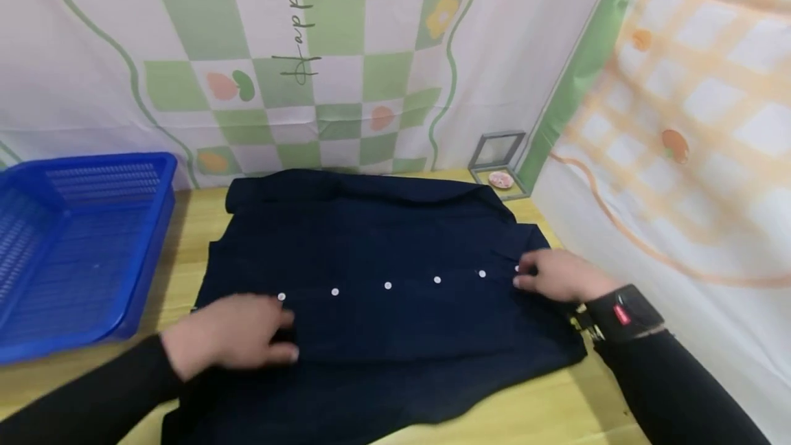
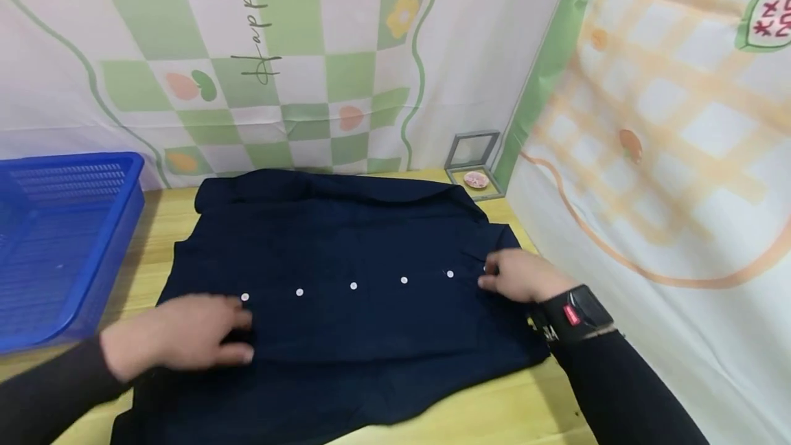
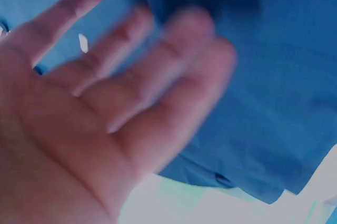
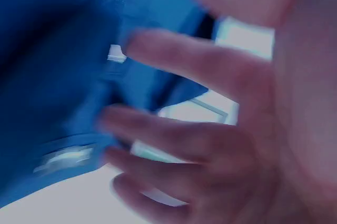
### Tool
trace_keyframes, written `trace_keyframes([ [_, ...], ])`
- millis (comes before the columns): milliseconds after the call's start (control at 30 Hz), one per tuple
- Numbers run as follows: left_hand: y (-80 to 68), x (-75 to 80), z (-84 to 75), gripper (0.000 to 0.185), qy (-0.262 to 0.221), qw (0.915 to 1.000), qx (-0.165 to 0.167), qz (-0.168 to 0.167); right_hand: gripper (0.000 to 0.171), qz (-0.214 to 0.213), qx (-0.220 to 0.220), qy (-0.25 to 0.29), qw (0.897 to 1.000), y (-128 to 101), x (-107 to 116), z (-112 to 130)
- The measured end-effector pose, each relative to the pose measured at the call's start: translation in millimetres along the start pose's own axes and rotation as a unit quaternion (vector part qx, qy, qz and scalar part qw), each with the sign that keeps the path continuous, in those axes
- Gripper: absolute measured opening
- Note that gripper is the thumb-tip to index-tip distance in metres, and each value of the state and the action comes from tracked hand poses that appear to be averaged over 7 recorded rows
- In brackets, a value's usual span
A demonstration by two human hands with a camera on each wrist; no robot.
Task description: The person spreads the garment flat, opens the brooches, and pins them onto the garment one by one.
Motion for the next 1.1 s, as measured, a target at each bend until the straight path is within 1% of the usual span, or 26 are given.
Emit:
trace_keyframes([
  [33,8.1,14.8,3.4,0.036,0.02,0.9995,-0.011,-0.023,0.014,-0.023,0.007,0.008,1.0,8,10,2],
  [67,16.7,30.0,9.4,0.028,0.051,0.997,-0.019,-0.055,0.009,-0.045,0.019,0.013,0.999,17,18,7],
  [100,25.3,43.6,17.6,0.021,0.077,0.9934,-0.019,-0.083,0.006,-0.064,0.031,0.016,0.997,27,25,13],
  [133,33.5,55.3,27.6,0.016,0.097,0.9896,-0.014,-0.106,0.006,-0.076,0.042,0.021,0.996,37,29,19],
  [200,48.5,72.2,51.8,0.014,0.12,0.9831,0.01,-0.138,0.015,-0.079,0.062,0.024,0.995,59,30,33],
  [267,61.2,80.2,80.3,0.023,0.109,0.9816,0.045,-0.15,0.026,-0.068,0.077,0.021,0.995,81,25,43],
  [333,70.3,80.2,104.8,0.033,0.082,0.9831,0.076,-0.145,0.035,-0.055,0.082,0.015,0.995,101,19,50],
  [400,75.9,75.8,124.0,0.039,0.058,0.9836,0.101,-0.138,0.042,-0.041,0.077,0.01,0.996,116,13,54],
  [467,80.1,70.4,137.2,0.045,0.047,0.9831,0.12,-0.131,0.047,-0.028,0.061,0.001,0.998,128,9,54],
  [533,84.2,67.7,144.2,0.047,0.052,0.9816,0.13,-0.13,0.053,-0.025,0.041,-0.004,0.999,137,8,52],
  [633,91.0,69.9,148.6,0.051,0.049,0.9783,0.14,-0.144,0.067,-0.027,0.016,0.008,0.999,148,12,49],
  [733,95.6,77.2,149.4,0.055,0.024,0.9758,0.144,-0.163,0.077,-0.028,0.001,0.027,0.999,160,16,46],
  [800,96.0,84.3,151.7,0.055,0.001,0.9728,0.149,-0.178,0.076,-0.034,-0.009,0.026,0.999,167,19,43],
  [900,92.7,96.7,159.8,0.056,-0.011,0.9657,0.16,-0.204,0.07,-0.068,-0.04,0.034,0.996,178,24,33],
  [967,89.2,102.8,167.9,0.058,-0.019,0.9612,0.171,-0.216,0.069,-0.102,-0.069,0.052,0.991,183,29,24],
  [1033,86.4,104.8,176.6,0.061,-0.021,0.9604,0.177,-0.214,0.069,-0.13,-0.091,0.075,0.984,186,33,15],
  [1100,85.2,102.5,184.7,0.064,-0.024,0.9636,0.176,-0.2,0.066,-0.144,-0.098,0.081,0.981,188,35,10],
])
Point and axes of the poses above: each hand's wrist, its own y-axis towards the middle knuckle, its own x-axis out of the back of the hand, z = x × y, the point moved 9 cm from there along y, towards the middle knuckle, and after that the axes turned 13 degrees about -x, right-handed, at the moved point
